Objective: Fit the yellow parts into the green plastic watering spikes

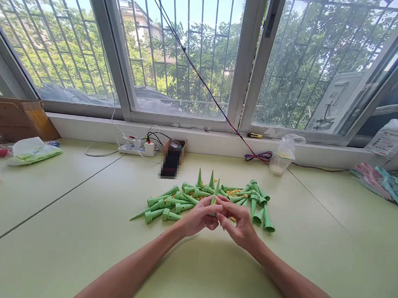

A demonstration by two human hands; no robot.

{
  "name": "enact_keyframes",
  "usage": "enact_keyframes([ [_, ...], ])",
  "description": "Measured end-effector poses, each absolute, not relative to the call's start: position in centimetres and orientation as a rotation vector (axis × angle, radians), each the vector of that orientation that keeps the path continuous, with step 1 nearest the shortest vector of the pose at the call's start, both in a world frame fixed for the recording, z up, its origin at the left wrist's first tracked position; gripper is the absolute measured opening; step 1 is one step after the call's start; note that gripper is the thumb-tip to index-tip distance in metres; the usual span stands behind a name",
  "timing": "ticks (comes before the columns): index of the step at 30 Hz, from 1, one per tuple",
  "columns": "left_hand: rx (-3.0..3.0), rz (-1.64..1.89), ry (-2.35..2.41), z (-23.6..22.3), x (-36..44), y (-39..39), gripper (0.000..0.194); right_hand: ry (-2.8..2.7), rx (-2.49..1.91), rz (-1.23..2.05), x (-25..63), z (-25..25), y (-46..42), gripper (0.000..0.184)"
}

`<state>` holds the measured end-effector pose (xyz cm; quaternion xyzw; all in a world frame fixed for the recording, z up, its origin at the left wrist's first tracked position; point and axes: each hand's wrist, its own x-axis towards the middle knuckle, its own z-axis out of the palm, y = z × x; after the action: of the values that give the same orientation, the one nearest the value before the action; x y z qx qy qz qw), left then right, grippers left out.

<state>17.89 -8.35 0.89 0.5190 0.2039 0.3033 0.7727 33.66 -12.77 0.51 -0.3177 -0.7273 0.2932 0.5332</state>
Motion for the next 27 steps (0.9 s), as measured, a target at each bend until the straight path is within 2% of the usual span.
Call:
enact_keyframes([
  [16, 1.119, 0.648, 0.454, 0.9, 17.9, -8.5, 0.027, -1.725, -0.779, 0.709, 33.6, 0.6, -12.6, 0.032],
  [27, 1.126, 0.662, 0.468, 0.9, 18.0, -8.4, 0.031, -1.705, -0.777, 0.716, 33.5, -0.3, -12.5, 0.048],
])
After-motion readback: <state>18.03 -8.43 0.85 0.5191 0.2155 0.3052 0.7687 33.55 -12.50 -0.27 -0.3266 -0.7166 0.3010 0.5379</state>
